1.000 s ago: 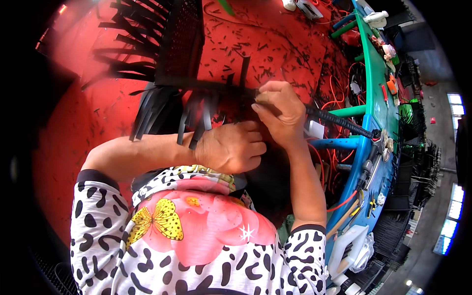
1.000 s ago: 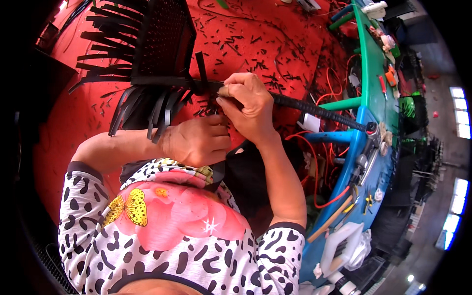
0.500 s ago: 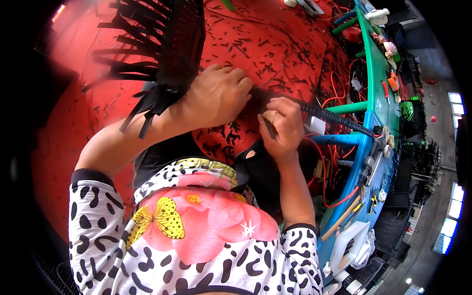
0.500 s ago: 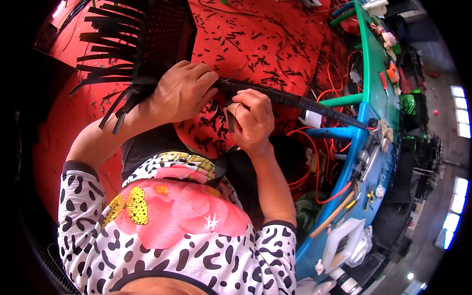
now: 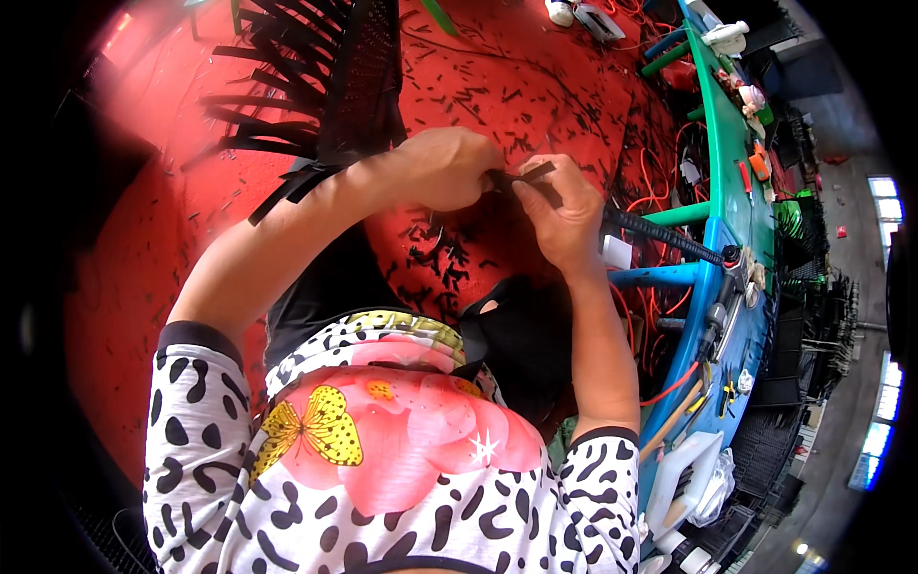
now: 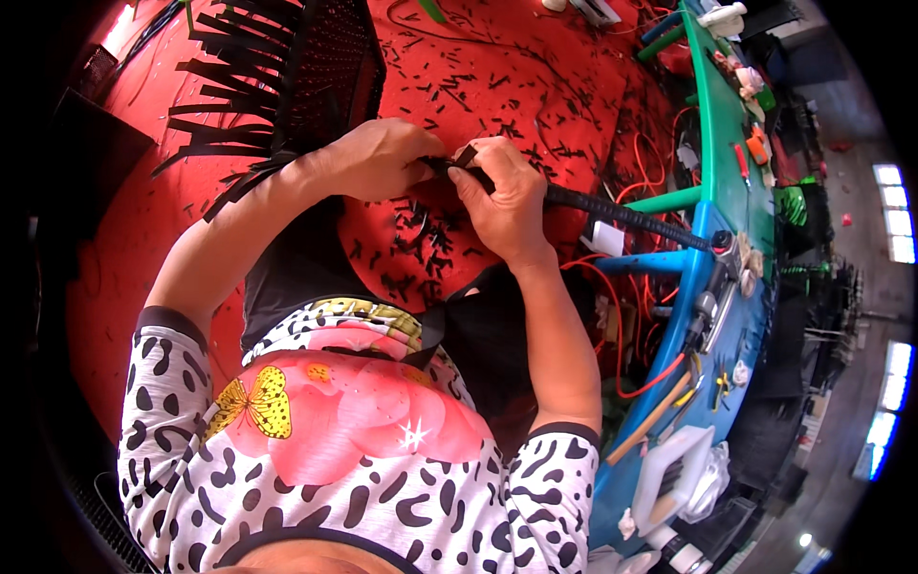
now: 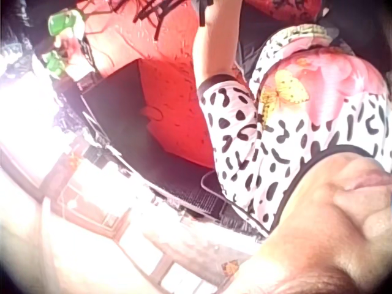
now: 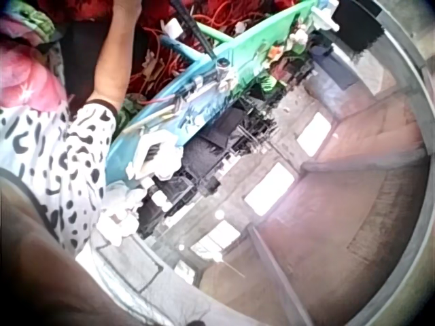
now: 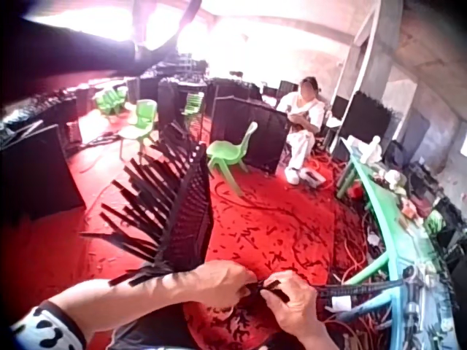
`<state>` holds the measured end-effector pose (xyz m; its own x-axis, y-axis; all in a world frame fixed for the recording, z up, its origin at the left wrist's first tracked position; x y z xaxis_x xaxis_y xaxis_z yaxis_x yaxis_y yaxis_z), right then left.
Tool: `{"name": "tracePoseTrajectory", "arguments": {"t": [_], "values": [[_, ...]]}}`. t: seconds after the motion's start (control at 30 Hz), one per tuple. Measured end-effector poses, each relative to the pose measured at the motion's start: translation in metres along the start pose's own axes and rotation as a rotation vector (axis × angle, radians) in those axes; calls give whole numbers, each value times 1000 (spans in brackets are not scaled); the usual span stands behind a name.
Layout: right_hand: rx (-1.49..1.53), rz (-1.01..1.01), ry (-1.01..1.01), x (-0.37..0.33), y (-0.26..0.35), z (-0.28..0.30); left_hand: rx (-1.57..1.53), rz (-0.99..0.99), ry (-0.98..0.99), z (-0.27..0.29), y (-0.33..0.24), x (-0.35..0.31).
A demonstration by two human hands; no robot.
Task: The person weaves black synthetic strips through a frame to create a textured furniture panel, then uses a pneumatic tool to secure the material and trims the excess strips.
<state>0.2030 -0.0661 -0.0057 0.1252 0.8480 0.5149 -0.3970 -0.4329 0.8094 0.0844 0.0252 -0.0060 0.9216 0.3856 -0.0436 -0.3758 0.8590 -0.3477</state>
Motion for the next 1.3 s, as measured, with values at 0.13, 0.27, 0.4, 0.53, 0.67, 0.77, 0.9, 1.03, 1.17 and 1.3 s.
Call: {"name": "tracePoseTrajectory", "arguments": {"t": [0.13,0.27,0.4,0.53,0.67,0.77,0.9,1.03,1.17,1.3], "values": [[74,9,40,13,11,-17,-36,20,-109,13,11,-16],[-134,134,68,15,56,-34,46,-1,-105,43,0,-44],[-130,56,83,9,111,-51,-53,-119,-219,53,-11,-76],[-76,36,85,16,133,-62,-21,-46,-151,79,-18,-90],[-81,35,90,21,143,-75,-32,51,-130,97,-20,-107],[-69,8,80,19,147,-77,21,56,-129,100,-26,-118],[-100,41,117,9,150,-77,27,59,-158,94,-33,-128],[-67,29,113,-15,160,-79,49,14,-262,80,-47,-145],[-7,-24,94,-28,169,-80,111,-92,-419,72,-57,-157],[-54,48,103,-27,166,-72,183,-81,-339,77,-62,-150]]}}
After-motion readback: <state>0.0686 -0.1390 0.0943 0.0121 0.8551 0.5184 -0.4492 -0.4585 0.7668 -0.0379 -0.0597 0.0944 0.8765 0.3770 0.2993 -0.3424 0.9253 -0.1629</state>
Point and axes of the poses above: each hand's wrist, its own x-axis towards the middle knuckle, its own z-axis out of the back of the hand, y = z × x, the point moved 5 cm from there along x, towards the middle knuckle, and after that the axes turned 12 degrees about x, right-handed, at the moved point
